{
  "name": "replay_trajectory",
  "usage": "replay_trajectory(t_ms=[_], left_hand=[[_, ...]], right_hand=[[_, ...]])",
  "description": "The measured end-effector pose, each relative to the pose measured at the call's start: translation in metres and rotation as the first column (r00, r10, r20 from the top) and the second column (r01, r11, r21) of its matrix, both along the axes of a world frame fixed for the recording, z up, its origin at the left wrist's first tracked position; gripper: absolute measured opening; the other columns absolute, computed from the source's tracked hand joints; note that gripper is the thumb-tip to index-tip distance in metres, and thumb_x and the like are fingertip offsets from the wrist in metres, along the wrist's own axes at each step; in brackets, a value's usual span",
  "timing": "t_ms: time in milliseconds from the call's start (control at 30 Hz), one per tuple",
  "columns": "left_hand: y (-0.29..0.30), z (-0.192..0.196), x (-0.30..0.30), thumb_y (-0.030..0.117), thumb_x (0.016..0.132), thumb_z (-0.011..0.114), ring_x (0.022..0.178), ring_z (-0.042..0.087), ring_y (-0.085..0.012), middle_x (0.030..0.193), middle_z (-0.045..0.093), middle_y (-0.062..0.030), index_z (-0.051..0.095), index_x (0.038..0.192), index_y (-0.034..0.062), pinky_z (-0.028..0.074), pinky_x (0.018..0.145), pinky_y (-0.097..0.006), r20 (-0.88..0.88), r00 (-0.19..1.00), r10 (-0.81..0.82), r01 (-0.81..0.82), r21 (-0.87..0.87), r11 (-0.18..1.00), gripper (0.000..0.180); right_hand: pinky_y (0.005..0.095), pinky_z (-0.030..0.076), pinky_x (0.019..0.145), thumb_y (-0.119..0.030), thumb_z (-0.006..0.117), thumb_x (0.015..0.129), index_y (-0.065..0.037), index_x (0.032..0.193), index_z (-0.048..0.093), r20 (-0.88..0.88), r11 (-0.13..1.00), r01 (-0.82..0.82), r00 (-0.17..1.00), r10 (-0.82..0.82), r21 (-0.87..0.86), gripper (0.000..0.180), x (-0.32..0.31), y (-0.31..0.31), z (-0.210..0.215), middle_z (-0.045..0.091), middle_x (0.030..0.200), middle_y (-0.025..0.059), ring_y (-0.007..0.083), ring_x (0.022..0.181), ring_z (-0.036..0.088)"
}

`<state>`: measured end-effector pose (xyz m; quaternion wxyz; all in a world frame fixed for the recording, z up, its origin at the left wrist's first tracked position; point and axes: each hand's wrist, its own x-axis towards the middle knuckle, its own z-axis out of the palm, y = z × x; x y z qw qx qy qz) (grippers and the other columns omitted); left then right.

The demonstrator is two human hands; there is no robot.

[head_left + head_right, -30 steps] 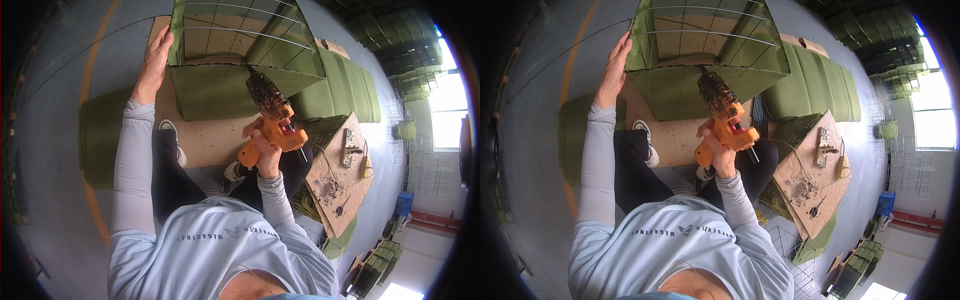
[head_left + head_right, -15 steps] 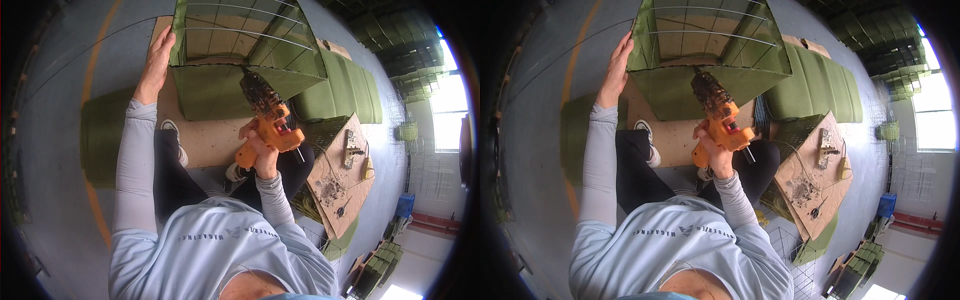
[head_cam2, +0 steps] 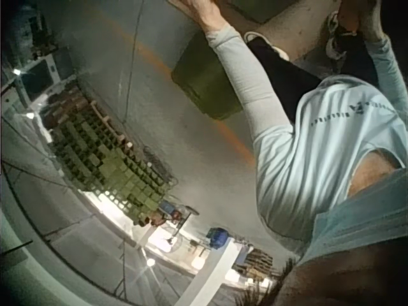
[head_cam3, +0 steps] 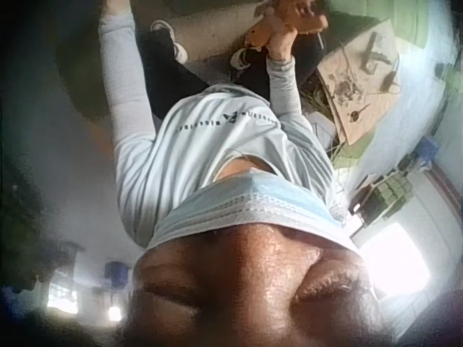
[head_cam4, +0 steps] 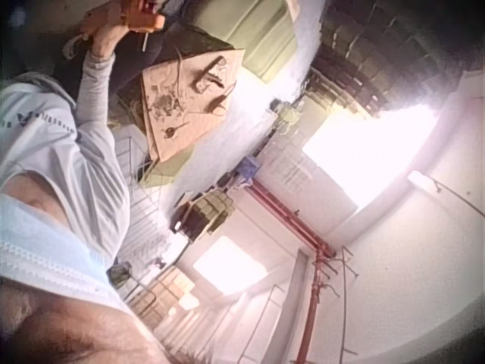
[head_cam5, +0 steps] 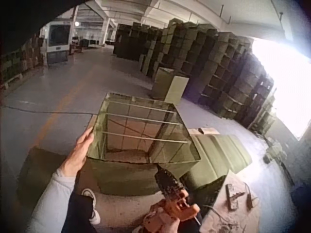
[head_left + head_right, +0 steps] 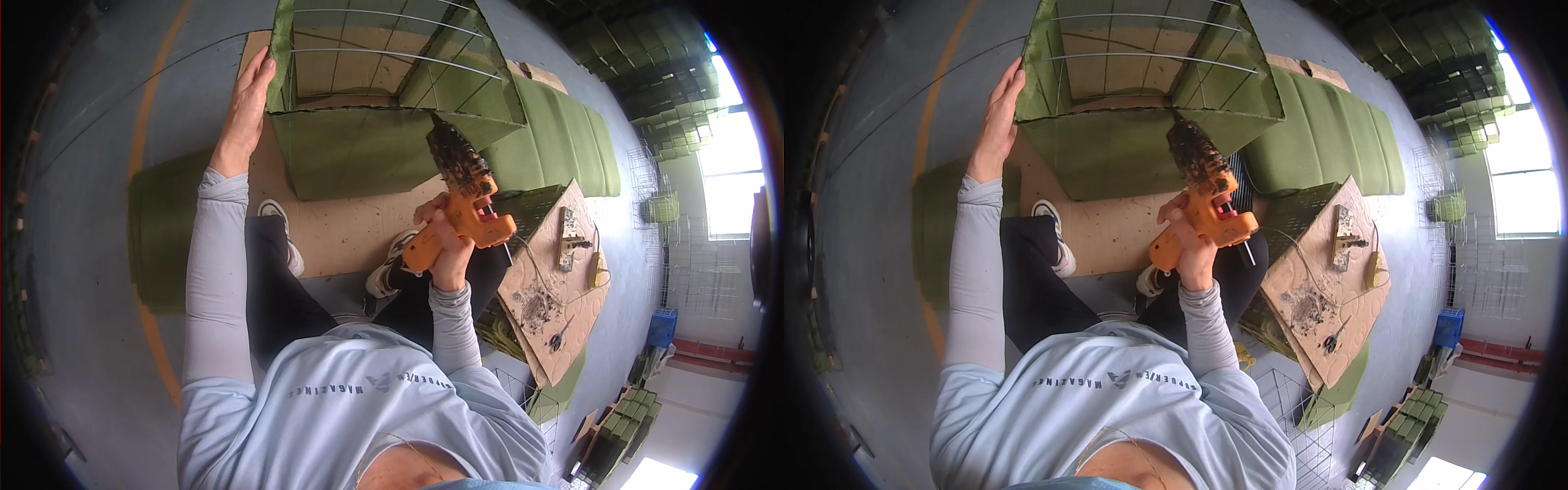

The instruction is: The person is using a hot glue gun to attach green mesh panels to a metal wire frame to assemble a basket or storage bin.

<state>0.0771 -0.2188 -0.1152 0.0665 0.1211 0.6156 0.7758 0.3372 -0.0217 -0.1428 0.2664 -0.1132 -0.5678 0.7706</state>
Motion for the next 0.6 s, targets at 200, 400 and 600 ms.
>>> replay_trajectory(t_ms=[200,400,600], left_hand=[[0.001,0.001,0.0,0.04,0.095,0.054,0.143,0.018,-0.0229,0.153,0.029,-0.0101,0.04,0.144,0.0143,0.015,0.114,-0.039,0.058,0.998,0.037,-0.035,-0.028,0.999,0.058],[0.002,0.009,0.008,0.039,0.096,0.052,0.144,0.017,-0.0245,0.153,0.025,-0.016,0.029,0.146,0.002,0.012,0.116,-0.035,0.037,0.999,0.034,-0.032,-0.051,0.998,0.067],[0.003,0.011,0.008,0.039,0.095,0.053,0.144,0.017,-0.0244,0.153,0.025,-0.0162,0.029,0.146,0.002,0.012,0.116,-0.035,0.052,0.998,0.043,-0.04,-0.05,0.998,0.067]], right_hand=[[0.0381,0.047,0.073,-0.004,0.057,0.086,0.003,0.108,0.049,-0.049,0.997,0.069,0.996,-0.07,-0.02,0.024,0.002,0.018,0.001,0.053,0.093,0.0088,0.0207,0.078,0.053],[0.0325,0.045,0.072,-0.002,0.057,0.085,0.001,0.103,0.05,-0.065,0.985,0.144,0.987,-0.15,-0.094,0.019,0.003,0.023,0.005,0.054,0.088,0.0069,0.0194,0.075,0.056],[0.0375,0.047,0.072,-0.004,0.057,0.086,0.003,0.111,0.049,-0.066,0.993,0.112,0.991,-0.114,-0.031,0.027,0.006,0.029,0.002,0.054,0.094,0.009,0.0205,0.079,0.054]])
